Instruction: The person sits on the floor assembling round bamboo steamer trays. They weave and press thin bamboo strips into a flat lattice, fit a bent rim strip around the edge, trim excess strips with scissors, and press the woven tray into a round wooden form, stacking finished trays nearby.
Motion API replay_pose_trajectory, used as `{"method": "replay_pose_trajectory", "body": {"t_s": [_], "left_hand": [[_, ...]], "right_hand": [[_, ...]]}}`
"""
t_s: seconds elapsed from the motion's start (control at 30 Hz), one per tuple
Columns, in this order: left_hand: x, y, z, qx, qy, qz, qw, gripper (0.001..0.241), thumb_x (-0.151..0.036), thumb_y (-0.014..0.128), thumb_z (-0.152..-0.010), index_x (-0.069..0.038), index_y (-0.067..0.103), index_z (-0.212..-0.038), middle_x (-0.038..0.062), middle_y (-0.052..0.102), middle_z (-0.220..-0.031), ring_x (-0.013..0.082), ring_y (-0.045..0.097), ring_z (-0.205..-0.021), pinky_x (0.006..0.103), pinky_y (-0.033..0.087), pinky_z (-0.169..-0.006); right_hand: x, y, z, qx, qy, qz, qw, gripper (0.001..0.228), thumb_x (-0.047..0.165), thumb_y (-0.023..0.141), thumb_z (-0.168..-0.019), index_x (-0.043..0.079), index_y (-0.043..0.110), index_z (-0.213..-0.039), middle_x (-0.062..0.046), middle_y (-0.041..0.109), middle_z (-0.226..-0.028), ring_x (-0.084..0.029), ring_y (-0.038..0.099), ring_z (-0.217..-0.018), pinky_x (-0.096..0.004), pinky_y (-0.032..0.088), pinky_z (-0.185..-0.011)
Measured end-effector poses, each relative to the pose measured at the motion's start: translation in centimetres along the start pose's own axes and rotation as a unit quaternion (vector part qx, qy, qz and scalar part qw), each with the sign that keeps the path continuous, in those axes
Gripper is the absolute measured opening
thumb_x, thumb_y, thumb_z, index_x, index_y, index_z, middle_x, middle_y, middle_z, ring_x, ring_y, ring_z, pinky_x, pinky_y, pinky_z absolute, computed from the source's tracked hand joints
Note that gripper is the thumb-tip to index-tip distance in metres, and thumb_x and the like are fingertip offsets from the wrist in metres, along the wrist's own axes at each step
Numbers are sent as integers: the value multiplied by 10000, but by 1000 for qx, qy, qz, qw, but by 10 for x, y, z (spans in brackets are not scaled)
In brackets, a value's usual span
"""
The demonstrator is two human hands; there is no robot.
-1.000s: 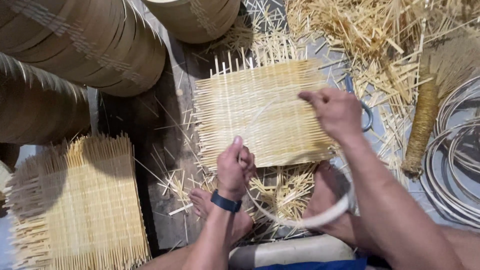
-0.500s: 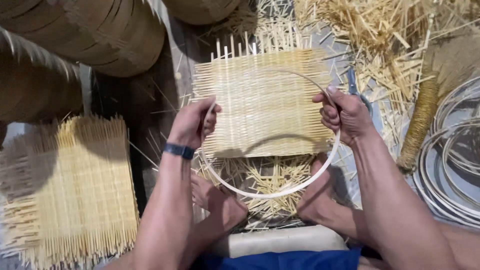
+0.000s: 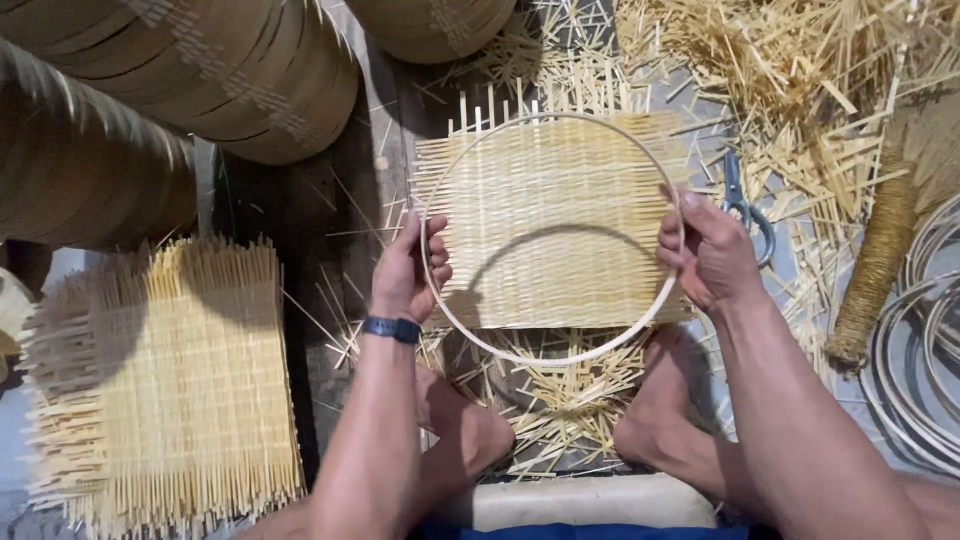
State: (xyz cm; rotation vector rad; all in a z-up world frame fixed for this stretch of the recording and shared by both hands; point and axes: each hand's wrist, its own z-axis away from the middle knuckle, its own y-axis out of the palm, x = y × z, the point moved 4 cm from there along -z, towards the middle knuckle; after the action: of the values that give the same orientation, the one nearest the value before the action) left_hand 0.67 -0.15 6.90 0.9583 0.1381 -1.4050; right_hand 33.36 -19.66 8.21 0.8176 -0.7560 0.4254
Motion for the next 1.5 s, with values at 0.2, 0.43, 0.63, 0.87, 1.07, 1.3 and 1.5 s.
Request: {"method": "replay_pose_trajectory", "body": {"t_s": [0.2,0.43,0.63,0.87,1.07,1.3,1.5], "left_hand": [[27,-26,-22,-26,53,124,991,268,-274,625,-1027,-12,670,-1053,4,594,-679,77,524,-545,202,438,-451],[17,-34,-44,-227,155,-266,924,212,-101,726,-886,-59,738,-1094,67,765,-891,142,682,-707,273,581,-604],[23,-35,-71,-233,200,-468,828,362,-65,769,-833,-112,762,-1191,117,772,-1038,194,752,-883,317,619,-805],[9,-28,-67,-269,113,-461,838,268,-44,831,-806,-74,779,-1067,92,777,-947,181,747,-806,327,617,-750],[21,-46,-82,-227,61,-367,900,219,9,851,-759,16,791,-970,103,788,-863,171,740,-708,311,641,-665],[26,-56,-92,-229,67,-400,885,236,-24,878,-728,-14,782,-943,74,779,-837,141,730,-690,283,605,-644],[25,-64,-97,-199,42,-377,904,230,-27,871,-751,-2,777,-960,95,773,-851,175,717,-706,303,599,-637]], "right_hand": [[-4,7,-5,-71,-40,157,984,414,169,618,-981,30,577,-1369,-80,700,-982,-146,680,-794,-267,588,-652],[-26,-21,-55,-111,-105,470,870,417,83,709,-901,134,715,-1315,-96,693,-979,-186,676,-814,-337,601,-724],[-35,-19,-71,-116,-195,625,747,435,164,772,-864,143,746,-1297,-170,719,-924,-304,703,-863,-416,547,-826],[-30,-26,-72,-140,-209,605,756,249,206,776,-872,132,796,-1108,-161,758,-980,-300,748,-902,-380,568,-844],[-28,-29,-73,-146,-186,614,753,231,213,783,-869,139,812,-1086,-159,758,-932,-299,745,-862,-377,563,-844],[-37,-42,-81,-154,-145,603,769,231,214,827,-837,98,815,-1036,-133,773,-892,-230,755,-783,-348,580,-783],[-32,-36,-82,-156,-112,596,780,231,227,837,-841,94,814,-1029,-134,778,-891,-212,750,-784,-334,572,-772]]}}
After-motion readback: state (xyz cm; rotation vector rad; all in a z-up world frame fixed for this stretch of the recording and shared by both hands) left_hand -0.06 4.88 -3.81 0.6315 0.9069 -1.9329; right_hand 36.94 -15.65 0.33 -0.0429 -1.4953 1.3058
